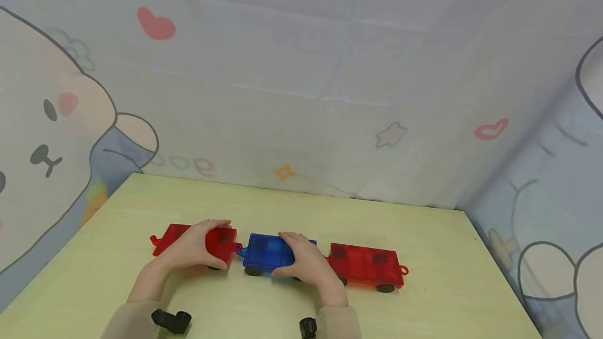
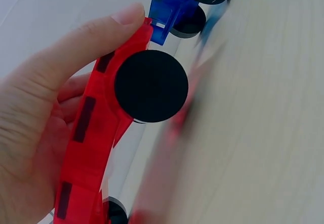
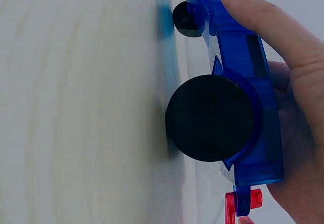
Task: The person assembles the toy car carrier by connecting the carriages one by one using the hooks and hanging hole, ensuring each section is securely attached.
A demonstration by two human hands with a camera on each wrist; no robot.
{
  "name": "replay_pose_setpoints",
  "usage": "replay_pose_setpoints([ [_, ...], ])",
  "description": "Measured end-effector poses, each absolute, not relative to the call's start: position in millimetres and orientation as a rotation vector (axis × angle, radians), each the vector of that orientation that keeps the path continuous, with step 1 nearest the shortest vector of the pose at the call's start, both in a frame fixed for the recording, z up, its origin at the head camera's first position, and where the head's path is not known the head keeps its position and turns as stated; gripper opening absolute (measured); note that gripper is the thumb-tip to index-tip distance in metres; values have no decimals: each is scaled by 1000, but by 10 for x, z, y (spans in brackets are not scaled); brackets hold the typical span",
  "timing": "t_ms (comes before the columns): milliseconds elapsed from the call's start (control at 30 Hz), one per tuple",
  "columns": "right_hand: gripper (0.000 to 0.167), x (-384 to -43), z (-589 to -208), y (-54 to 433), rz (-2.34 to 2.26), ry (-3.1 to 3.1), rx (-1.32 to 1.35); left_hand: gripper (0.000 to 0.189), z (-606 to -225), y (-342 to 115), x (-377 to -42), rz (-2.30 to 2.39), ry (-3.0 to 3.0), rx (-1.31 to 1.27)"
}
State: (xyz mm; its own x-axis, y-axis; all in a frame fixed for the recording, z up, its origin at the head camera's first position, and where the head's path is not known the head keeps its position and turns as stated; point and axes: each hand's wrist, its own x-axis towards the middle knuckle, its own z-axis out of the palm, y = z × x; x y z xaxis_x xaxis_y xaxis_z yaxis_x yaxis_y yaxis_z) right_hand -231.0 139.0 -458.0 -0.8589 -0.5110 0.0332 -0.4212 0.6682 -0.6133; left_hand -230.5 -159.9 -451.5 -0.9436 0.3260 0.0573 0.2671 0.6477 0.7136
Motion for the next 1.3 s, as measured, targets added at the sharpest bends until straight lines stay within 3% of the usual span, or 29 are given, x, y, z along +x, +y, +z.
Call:
replay_pose_setpoints([
  [1300, 84, -2311, -4584, 1387, -943, 2727, -803, 93, -4513, -1601, -2283, 1138, 2796, 511],
])
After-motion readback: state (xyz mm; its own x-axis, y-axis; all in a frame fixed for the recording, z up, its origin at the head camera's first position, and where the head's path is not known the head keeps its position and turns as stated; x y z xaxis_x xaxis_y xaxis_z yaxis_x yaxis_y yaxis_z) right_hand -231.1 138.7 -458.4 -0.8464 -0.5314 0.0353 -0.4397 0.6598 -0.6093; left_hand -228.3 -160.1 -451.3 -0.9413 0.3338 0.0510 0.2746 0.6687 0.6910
